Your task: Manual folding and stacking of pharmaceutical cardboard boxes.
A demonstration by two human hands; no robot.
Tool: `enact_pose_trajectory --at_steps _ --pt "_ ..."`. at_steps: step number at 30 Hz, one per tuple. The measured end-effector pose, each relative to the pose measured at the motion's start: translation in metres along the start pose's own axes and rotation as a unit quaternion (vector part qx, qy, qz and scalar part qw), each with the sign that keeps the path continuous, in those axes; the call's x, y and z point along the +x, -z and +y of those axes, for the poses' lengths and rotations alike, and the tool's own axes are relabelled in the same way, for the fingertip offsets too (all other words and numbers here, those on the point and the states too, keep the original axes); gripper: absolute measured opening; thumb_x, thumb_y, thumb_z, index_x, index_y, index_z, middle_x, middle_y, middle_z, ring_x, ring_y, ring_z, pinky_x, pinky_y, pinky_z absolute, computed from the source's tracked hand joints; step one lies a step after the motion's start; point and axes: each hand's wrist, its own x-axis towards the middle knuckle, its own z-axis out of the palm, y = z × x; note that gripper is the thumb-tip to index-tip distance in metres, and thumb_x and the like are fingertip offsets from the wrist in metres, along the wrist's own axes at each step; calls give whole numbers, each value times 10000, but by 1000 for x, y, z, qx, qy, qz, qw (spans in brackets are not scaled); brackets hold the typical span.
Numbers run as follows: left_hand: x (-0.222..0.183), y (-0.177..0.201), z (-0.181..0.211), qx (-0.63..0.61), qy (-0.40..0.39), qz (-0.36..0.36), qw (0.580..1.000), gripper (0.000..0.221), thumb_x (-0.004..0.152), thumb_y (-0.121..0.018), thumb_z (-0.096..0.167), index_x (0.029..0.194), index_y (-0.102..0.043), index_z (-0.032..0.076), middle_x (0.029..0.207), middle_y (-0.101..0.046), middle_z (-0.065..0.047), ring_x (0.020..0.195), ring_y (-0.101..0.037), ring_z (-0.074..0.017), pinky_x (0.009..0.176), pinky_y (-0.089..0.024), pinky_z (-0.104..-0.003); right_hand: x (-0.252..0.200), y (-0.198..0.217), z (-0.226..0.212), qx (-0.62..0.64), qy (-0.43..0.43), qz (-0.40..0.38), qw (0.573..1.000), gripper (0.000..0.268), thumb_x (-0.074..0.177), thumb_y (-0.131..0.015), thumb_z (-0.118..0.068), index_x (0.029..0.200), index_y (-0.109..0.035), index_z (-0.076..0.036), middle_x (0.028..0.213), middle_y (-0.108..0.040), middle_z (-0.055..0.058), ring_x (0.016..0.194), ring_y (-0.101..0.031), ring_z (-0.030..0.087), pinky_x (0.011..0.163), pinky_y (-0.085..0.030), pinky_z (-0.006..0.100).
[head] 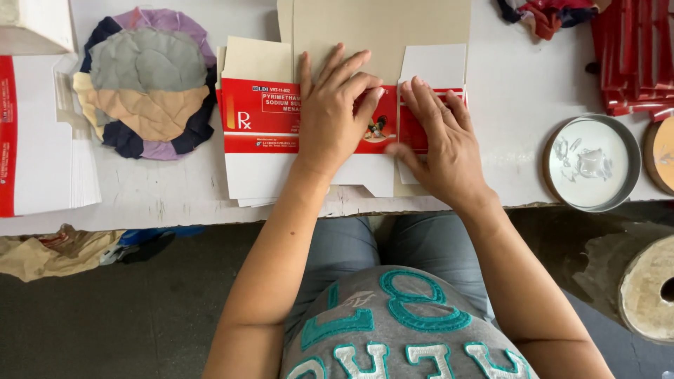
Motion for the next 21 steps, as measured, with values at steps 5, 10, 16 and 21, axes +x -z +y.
enact_pose_trajectory --at_steps 5,10,16,21 --pt "0 -3 -2 3 3 4 1000 130 992 -725 267 970 -777 149 1361 -685 -38 1431 -487 -293 1272 -128 -572 -2 -1 1 -13 20 2 1000 1196 716 -814 -720 1576 -379 -11 1563 -528 148 1488 -458 293 1247 -309 512" --pt "-1 -4 -2 8 1 4 1000 132 993 -726 275 966 -778 156 1359 -688 -36 1433 -486 -293 1272 -117 -574 -2 -1 0 -18 16 -4 1000 1226 708 -815 -734 1581 -377 8 1569 -535 139 1499 -454 292 1257 -304 505" --pt "-2 -1 1 8 4 2 1000 137 995 -714 274 977 -778 155 1356 -690 -39 1430 -490 -293 1270 -116 -577 -2 0 -3 -11 21 6 1000 1194 722 -814 -699 1578 -360 0 1563 -530 142 1482 -462 301 1242 -310 508" --pt "4 6 6 4 -2 9 1000 150 994 -692 264 989 -778 142 1357 -688 -48 1423 -499 -293 1269 -132 -573 -1 -3 3 -24 16 17 999 874 900 -723 -437 1582 -364 -24 1565 -537 136 1457 -499 304 1237 -323 497"
